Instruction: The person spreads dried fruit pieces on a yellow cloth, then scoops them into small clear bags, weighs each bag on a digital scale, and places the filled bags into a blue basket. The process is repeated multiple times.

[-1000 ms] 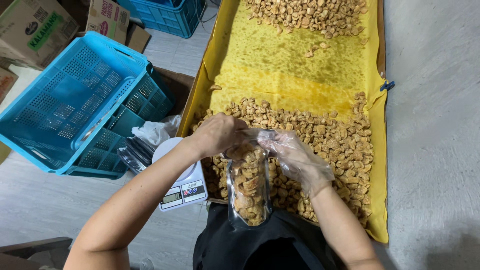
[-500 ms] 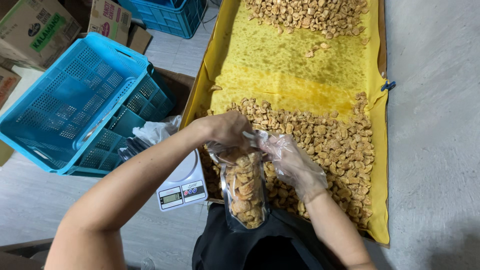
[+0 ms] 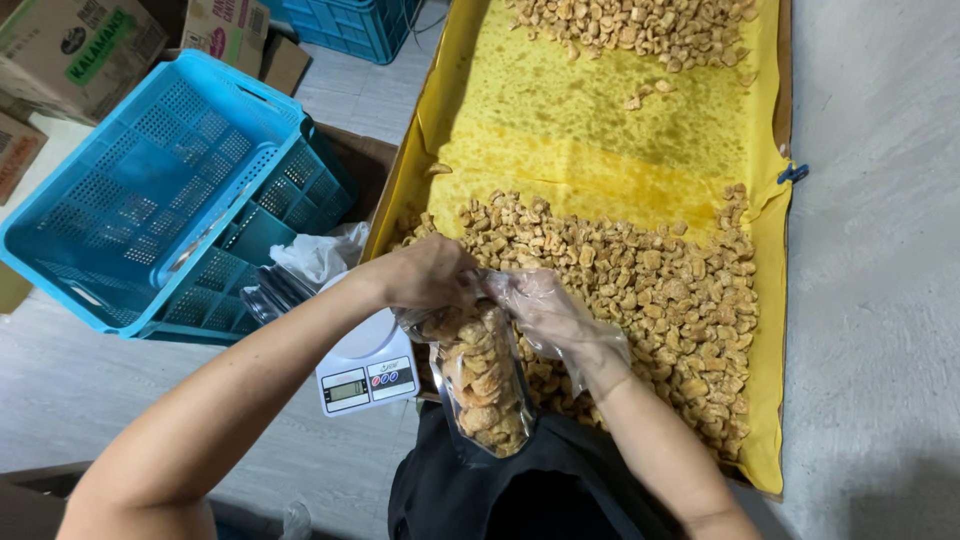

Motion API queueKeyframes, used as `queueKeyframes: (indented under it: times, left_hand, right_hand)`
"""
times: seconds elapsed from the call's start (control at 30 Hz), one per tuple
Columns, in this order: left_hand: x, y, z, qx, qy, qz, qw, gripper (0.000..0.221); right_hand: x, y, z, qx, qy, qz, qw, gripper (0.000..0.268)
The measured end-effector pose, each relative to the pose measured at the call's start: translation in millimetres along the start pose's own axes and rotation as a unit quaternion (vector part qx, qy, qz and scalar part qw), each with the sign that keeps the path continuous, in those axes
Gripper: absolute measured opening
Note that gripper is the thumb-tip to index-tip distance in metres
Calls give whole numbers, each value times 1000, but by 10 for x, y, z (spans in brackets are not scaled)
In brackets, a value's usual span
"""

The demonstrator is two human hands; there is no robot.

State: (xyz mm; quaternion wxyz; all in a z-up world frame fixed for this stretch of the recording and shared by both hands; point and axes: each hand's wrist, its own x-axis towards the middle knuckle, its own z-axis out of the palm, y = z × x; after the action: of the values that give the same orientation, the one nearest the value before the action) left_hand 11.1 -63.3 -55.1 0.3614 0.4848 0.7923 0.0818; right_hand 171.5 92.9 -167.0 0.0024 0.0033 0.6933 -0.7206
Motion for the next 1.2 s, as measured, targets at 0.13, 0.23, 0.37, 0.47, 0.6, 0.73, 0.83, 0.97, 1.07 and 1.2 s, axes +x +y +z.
queueKeyframes:
  times: [0.13,0.23,0.37,0.47,0.6,0.73,0.83,0.97,1.07,1.2]
  left_hand:
    - [-219,-125,-23,5,16,22,1000,24]
    - [-294,-216,104,6,61,36,997,24]
    - [-313,-431,301,66,122,32,990,25]
    - [-308,-602,473,78,144,25,986,32]
    - [-337,-823,540,188,161,-21,969,32]
    - [-376,-1009,284,-48,95,-48,993,55]
    - [-226,-938,198,-194,59,119,972,69]
    - [-33,-846,341,-305,-178,-40,935,63]
    - [-67,-1013,399,-392,-127,-82,907,51]
    - [-311,-1386,264,-400,-41,-77,913,49]
  right_hand:
    - [30,-3,-66,-48,22,9,999,46]
    - [34,-6,-107,-62,33,13,997,47]
    - [25,-11,-105,-126,51,52,989,32]
    - [-7,-58,-90,-98,44,36,994,27]
    - [-77,-144,-119,-249,97,307,913,32]
    - [-148,-181,-146,125,62,105,985,40]
    - [-33,-207,-82,75,72,104,989,41]
    - [226,-289,59,-40,17,61,997,47]
    - [279,-333,50,-100,58,196,974,51]
    - [574,-176,-39,63,56,202,976,59]
